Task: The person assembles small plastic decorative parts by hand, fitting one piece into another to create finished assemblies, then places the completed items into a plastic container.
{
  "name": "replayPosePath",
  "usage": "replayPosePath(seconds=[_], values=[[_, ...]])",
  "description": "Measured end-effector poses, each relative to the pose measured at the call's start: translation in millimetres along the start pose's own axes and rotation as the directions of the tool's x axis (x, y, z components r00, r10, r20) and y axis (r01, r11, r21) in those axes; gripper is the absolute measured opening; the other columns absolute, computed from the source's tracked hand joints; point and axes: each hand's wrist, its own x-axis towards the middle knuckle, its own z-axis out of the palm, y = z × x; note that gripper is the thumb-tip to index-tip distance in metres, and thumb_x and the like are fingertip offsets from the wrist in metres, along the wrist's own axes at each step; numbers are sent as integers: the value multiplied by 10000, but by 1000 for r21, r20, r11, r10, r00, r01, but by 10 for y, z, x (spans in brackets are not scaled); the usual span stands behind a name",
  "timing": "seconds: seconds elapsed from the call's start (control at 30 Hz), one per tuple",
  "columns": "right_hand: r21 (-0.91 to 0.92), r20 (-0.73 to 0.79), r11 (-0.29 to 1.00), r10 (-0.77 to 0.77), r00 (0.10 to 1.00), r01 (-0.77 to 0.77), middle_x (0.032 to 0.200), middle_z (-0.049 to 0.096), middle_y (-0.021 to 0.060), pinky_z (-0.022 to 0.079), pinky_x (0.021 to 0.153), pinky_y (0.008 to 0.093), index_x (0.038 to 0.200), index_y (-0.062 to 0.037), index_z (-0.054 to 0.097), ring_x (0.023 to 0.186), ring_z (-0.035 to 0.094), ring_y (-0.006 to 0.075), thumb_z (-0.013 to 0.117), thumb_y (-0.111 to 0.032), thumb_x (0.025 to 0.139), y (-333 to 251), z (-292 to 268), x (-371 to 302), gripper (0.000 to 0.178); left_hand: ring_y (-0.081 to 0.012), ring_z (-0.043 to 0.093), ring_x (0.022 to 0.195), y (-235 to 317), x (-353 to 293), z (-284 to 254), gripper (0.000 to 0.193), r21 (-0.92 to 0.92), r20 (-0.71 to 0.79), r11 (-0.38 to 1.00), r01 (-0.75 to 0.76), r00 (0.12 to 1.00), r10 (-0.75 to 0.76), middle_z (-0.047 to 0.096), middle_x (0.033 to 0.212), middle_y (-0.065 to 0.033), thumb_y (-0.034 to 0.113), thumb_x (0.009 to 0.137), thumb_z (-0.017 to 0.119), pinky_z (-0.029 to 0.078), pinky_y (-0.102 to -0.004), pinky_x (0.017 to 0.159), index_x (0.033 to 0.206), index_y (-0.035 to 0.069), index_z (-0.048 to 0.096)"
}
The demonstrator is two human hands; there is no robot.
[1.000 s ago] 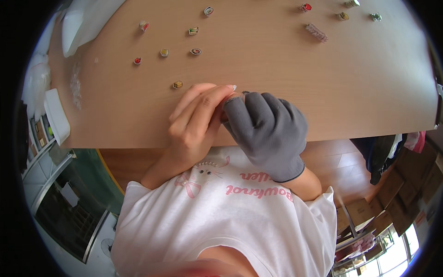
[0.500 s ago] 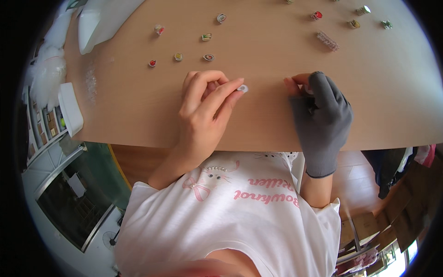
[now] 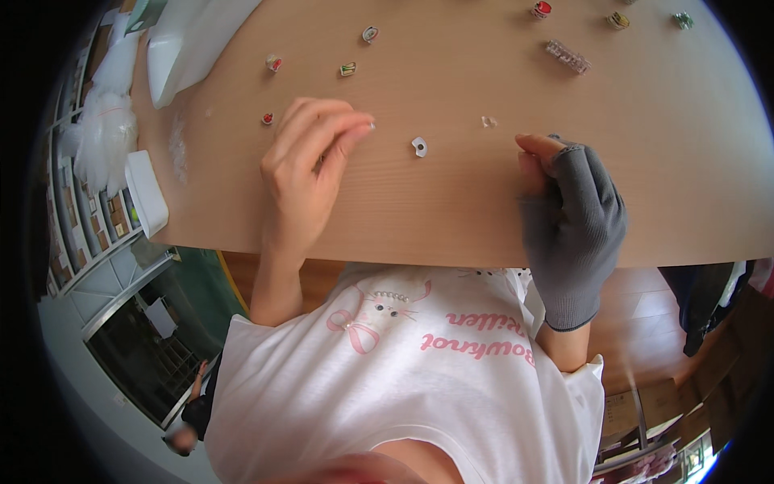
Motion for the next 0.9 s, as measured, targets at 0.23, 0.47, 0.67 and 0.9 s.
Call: replayPosePath(seconds=[0.23,0.47,0.67,0.9], values=[[127,123,992,-39,992,23,858,679,108,494,662,264,1039,-38,692,697,652,202,676,59,874,-142,-32,-118,192,-217,604,791,334,-220,100,201,-291,169,946,140,981,-93,637,851,-64,-43,728,818,473,-324,619,909,14,754],[146,246,981,86,966,-125,776,678,85,484,630,250,1011,-13,656,628,645,166,737,5,870,-160,-57,-177,164,-210,606,771,334,-243,236,259,-292,20,954,65,998,-62,642,837,-64,-106,700,810,482,-325,614,928,3,754],[106,416,979,115,902,-174,774,657,127,486,610,308,958,-1,614,637,644,249,719,-23,879,-251,-152,-19,134,-214,604,773,307,-285,235,275,-282,-34,959,43,998,-54,644,849,-72,-84,698,824,469,-315,618,948,-2,745],[146,548,985,1,837,-96,784,656,141,482,589,377,939,-24,573,679,644,349,671,-6,867,-269,-31,24,123,-198,564,874,396,-375,174,378,-291,45,940,178,984,-172,617,1011,-65,-59,659,853,434,-303,609,1016,31,766]])
